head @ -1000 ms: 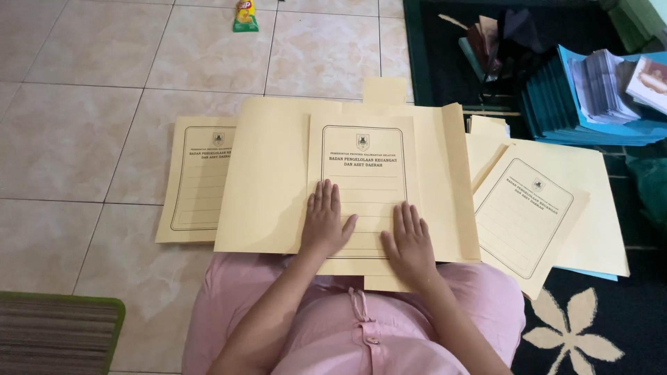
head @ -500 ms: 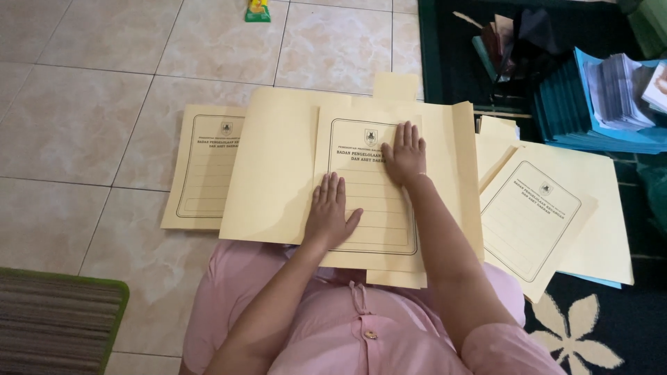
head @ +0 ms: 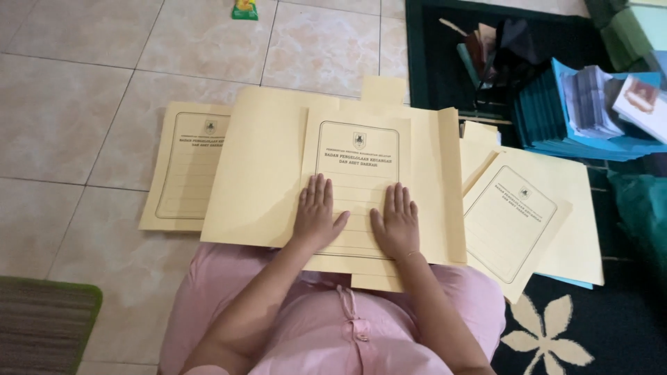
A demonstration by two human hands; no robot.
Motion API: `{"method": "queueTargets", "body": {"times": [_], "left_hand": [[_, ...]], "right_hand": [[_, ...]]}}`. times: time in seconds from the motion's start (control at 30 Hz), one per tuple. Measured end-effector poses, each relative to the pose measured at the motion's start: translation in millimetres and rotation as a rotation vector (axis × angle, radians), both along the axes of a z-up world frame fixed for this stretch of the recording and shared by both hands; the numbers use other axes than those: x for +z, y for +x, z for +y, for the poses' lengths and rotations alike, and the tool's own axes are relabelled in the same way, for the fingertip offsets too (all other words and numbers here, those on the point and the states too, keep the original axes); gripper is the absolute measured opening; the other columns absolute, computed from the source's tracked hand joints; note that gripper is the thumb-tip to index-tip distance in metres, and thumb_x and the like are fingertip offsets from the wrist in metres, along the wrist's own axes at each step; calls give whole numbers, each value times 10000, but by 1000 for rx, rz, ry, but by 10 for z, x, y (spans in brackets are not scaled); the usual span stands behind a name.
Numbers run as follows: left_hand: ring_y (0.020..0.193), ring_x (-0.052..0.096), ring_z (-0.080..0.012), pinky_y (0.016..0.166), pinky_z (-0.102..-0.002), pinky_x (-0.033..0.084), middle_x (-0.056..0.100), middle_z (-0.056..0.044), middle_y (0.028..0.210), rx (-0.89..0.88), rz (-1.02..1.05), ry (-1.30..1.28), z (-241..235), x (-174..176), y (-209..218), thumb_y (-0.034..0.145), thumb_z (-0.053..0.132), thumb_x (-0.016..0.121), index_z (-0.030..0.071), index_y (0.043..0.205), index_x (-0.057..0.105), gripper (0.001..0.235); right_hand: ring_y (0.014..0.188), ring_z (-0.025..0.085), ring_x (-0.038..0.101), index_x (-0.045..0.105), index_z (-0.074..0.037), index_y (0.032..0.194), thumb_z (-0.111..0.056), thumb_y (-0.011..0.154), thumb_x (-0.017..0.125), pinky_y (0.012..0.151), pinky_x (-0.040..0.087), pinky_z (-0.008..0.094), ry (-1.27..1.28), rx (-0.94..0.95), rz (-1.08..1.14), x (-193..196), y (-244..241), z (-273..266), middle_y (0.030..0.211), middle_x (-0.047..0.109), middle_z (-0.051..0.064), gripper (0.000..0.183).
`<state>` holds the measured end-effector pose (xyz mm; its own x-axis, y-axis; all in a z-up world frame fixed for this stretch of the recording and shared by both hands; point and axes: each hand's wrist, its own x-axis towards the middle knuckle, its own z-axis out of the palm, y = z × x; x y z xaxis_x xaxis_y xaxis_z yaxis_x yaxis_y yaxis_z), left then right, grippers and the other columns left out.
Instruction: Manually folding pre-printed cardstock into folders and nesting them together in a stack.
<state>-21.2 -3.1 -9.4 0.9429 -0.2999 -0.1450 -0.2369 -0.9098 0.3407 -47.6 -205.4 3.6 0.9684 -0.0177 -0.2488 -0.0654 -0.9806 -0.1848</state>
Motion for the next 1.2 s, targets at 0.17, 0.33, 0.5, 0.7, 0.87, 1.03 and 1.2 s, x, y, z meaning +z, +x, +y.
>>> {"method": "queueTargets", "body": {"times": [0.17,0.33,0.5,0.7,0.87,1.03,1.2], "left_hand": [[1555,118,-438,1249,-517,130,189,-309,1648,50,0,41,-133,77,523,973,635,453,-77,1562,265,943],[1569,57,-388,1272,-501,94,105,-274,1675,119,-71,-16,-169,-75,1251,991,654,383,-52,1591,183,948],[1569,60,-377,1274,-491,98,113,-270,1675,98,-43,-34,-118,83,801,1013,602,389,-45,1591,183,892],[1554,123,-429,1243,-505,143,202,-312,1643,-39,9,6,71,278,-222,990,587,426,-91,1557,256,900],[1553,74,-450,1242,-525,100,144,-335,1646,-73,76,17,28,216,-167,1002,624,382,-101,1569,188,941],[1559,101,-427,1256,-515,120,180,-309,1651,23,-40,-17,-136,31,791,988,599,461,-75,1570,251,915],[1571,69,-381,1271,-494,105,121,-266,1678,86,-70,-36,-181,-49,1162,997,623,415,-45,1592,199,920]], "right_hand": [[1593,295,53,160,-66,1641,-572,1013,187,1258,97,444,29,-18,26,-18,7,-12,1724,89,153,807],[1594,294,47,167,-68,1638,-570,1022,181,1262,84,441,26,-20,32,-23,17,-18,1726,84,148,795],[1593,282,47,165,-78,1640,-568,1021,161,1259,88,437,64,-37,21,-3,9,-2,1724,95,139,790],[1593,299,85,200,-63,1637,-565,1029,193,1264,107,442,28,-15,-5,-24,13,-14,1720,132,155,788],[1592,287,83,197,-68,1638,-573,1026,190,1259,107,439,46,-34,-11,-10,13,-6,1719,137,148,793],[1595,271,46,172,-84,1643,-575,1022,190,1262,75,431,75,-50,14,10,9,4,1727,95,127,792],[1595,280,67,193,-79,1640,-571,1029,196,1265,85,433,58,-44,7,4,7,-17,1725,113,133,784]]}}
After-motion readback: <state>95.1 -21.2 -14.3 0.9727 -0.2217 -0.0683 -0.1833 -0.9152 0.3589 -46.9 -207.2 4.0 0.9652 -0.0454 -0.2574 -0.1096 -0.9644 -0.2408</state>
